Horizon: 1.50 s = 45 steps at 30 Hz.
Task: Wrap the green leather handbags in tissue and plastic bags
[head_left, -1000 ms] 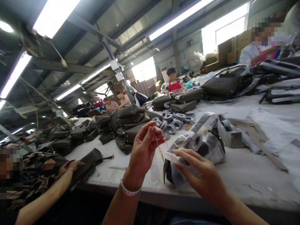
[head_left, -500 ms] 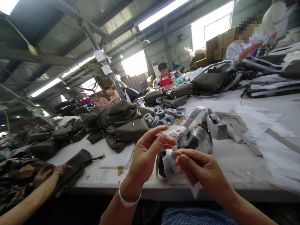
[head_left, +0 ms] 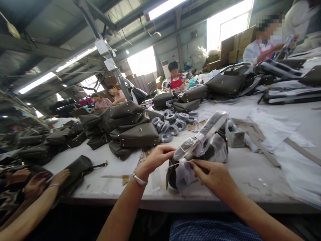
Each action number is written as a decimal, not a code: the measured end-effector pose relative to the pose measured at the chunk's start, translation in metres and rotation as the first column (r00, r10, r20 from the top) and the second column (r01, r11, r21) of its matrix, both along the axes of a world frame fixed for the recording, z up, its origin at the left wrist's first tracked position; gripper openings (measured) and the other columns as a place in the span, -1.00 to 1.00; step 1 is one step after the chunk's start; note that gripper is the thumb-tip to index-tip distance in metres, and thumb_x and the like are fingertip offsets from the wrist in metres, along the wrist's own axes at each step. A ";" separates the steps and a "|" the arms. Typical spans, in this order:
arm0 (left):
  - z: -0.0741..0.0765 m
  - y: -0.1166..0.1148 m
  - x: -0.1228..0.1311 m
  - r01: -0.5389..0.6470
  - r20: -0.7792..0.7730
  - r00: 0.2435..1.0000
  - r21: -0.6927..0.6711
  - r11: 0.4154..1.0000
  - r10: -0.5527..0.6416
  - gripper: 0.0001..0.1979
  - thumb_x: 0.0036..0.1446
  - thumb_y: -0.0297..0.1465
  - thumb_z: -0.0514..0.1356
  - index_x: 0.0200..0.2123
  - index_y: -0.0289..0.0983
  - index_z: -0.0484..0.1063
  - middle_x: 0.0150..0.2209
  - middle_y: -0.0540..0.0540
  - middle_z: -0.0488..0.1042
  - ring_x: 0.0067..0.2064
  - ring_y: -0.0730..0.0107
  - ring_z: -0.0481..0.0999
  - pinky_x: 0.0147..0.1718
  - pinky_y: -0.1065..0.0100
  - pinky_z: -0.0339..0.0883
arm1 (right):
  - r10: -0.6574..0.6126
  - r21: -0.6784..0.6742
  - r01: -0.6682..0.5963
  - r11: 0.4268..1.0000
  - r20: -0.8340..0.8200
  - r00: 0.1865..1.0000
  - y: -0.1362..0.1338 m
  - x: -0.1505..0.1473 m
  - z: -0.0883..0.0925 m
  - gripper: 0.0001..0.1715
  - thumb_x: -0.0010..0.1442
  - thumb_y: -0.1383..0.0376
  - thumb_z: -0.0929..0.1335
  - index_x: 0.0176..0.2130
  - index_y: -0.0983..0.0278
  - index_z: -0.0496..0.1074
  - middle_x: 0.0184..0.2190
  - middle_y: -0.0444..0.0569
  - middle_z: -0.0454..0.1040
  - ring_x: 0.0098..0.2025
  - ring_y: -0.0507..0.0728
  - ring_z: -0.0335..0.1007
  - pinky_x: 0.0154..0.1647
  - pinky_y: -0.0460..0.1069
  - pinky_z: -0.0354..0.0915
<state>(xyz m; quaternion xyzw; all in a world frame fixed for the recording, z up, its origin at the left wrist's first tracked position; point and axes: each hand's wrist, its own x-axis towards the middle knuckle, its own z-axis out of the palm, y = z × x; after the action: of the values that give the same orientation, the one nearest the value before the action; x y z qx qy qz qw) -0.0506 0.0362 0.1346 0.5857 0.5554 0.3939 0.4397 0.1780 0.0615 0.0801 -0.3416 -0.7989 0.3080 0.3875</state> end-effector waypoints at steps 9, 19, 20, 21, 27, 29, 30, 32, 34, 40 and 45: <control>-0.004 0.034 -0.015 0.302 -0.027 0.948 -0.240 0.923 -0.318 -0.50 -0.07 0.01 0.37 -0.40 -0.38 0.60 -0.47 -0.04 0.49 -0.43 0.45 0.36 -0.38 0.41 0.23 | -0.193 0.370 0.151 0.917 0.081 0.978 0.008 -0.017 -0.013 -0.69 0.35 0.23 0.28 -0.15 0.25 0.60 -0.23 0.01 0.64 -0.31 0.21 0.61 -0.28 0.03 0.50; -0.003 0.039 -0.012 0.328 0.006 0.940 -0.286 0.900 -0.341 -0.57 -0.10 -0.07 0.40 -0.35 -0.36 0.62 -0.36 -0.11 0.57 -0.32 0.35 0.47 -0.27 0.38 0.31 | -0.231 0.443 0.170 0.880 0.088 0.969 0.008 -0.020 -0.011 -0.73 0.36 0.23 0.30 -0.13 0.23 0.59 -0.22 -0.02 0.64 -0.32 0.19 0.61 -0.34 0.01 0.47; -0.002 0.038 -0.011 0.321 0.005 0.943 -0.283 0.904 -0.334 -0.57 -0.09 -0.07 0.39 -0.37 -0.36 0.61 -0.37 -0.10 0.56 -0.33 0.36 0.46 -0.29 0.38 0.30 | -0.227 0.445 0.166 0.880 0.088 0.970 0.008 -0.019 -0.012 -0.73 0.37 0.24 0.30 -0.13 0.23 0.58 -0.21 -0.02 0.64 -0.32 0.19 0.61 -0.33 0.01 0.48; -0.002 0.038 -0.011 0.315 0.004 0.945 -0.279 0.907 -0.327 -0.58 -0.08 -0.07 0.39 -0.39 -0.36 0.60 -0.39 -0.09 0.55 -0.35 0.38 0.45 -0.31 0.39 0.29 | -0.221 0.445 0.160 0.881 0.089 0.971 0.009 -0.019 -0.013 -0.74 0.37 0.24 0.30 -0.12 0.23 0.58 -0.20 -0.02 0.64 -0.31 0.19 0.61 -0.31 0.00 0.48; -0.001 0.033 -0.007 0.250 -0.014 0.965 -0.226 0.941 -0.260 -0.56 -0.06 -0.05 0.37 -0.46 -0.37 0.54 -0.54 0.02 0.39 -0.49 0.53 0.26 -0.47 0.45 0.12 | -0.167 0.413 0.115 0.903 0.092 0.982 0.008 -0.018 -0.018 -0.74 0.37 0.28 0.31 -0.04 0.24 0.55 -0.14 -0.01 0.63 -0.22 0.20 0.61 -0.20 0.02 0.50; 0.000 0.031 -0.006 0.217 -0.020 0.974 -0.203 0.955 -0.226 -0.57 -0.07 -0.06 0.38 -0.46 -0.38 0.54 -0.55 0.03 0.37 -0.49 0.54 0.23 -0.48 0.46 0.09 | -0.139 0.385 0.099 0.918 0.078 0.987 0.007 -0.018 -0.019 -0.73 0.37 0.27 0.31 0.00 0.26 0.53 -0.11 0.00 0.62 -0.17 0.20 0.60 -0.13 0.04 0.50; 0.000 0.030 -0.006 0.202 -0.020 0.978 -0.194 0.960 -0.209 -0.57 -0.08 -0.07 0.39 -0.46 -0.38 0.54 -0.54 0.03 0.37 -0.49 0.54 0.23 -0.48 0.46 0.09 | -0.123 0.372 0.089 0.924 0.068 0.990 0.006 -0.018 -0.020 -0.71 0.37 0.28 0.31 0.03 0.27 0.51 -0.09 0.01 0.61 -0.15 0.21 0.60 -0.10 0.05 0.50; 0.000 0.028 -0.005 0.168 -0.014 0.985 -0.181 0.969 -0.174 -0.57 -0.08 -0.09 0.40 -0.45 -0.39 0.55 -0.53 0.03 0.37 -0.48 0.54 0.23 -0.48 0.46 0.11 | -0.093 0.351 0.070 0.934 0.049 0.994 0.005 -0.017 -0.021 -0.69 0.37 0.28 0.32 0.06 0.30 0.49 -0.07 0.03 0.60 -0.13 0.21 0.59 -0.07 0.06 0.50; 0.000 0.026 -0.006 0.126 0.005 0.992 -0.169 0.978 -0.127 -0.59 -0.06 -0.11 0.41 -0.44 -0.39 0.54 -0.53 0.03 0.36 -0.48 0.55 0.24 -0.48 0.48 0.13 | -0.069 0.335 0.051 0.941 0.042 0.997 0.004 -0.017 -0.021 -0.67 0.36 0.29 0.32 0.08 0.31 0.47 -0.06 0.04 0.59 -0.12 0.22 0.59 -0.07 0.07 0.50; 0.005 0.015 -0.015 -0.002 0.204 0.978 -0.159 0.987 0.035 -0.65 0.08 -0.13 0.34 -0.37 -0.34 0.49 -0.36 -0.03 0.44 -0.32 0.48 0.44 -0.30 0.45 0.37 | -0.055 0.256 0.060 0.965 -0.027 0.998 0.002 -0.013 -0.022 -0.58 0.31 0.32 0.36 0.15 0.28 0.40 -0.07 0.02 0.60 -0.12 0.20 0.58 -0.09 0.04 0.50; 0.003 -0.006 -0.023 -0.021 0.452 0.886 -0.193 0.981 0.108 -0.67 0.16 -0.12 0.29 -0.33 -0.31 0.43 -0.31 -0.05 0.46 -0.19 0.38 0.54 -0.08 0.29 0.45 | -0.070 0.177 0.081 0.981 -0.070 0.995 -0.008 -0.002 -0.023 -0.49 0.24 0.34 0.41 0.17 0.18 0.36 -0.07 -0.04 0.58 -0.11 0.18 0.56 -0.11 0.03 0.50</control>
<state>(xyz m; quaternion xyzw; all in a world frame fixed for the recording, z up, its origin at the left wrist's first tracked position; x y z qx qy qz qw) -0.0741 0.0306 0.1372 0.4139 0.4885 0.4831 0.5972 0.1764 0.0537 0.0568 -0.3254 -0.7971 0.2307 0.4534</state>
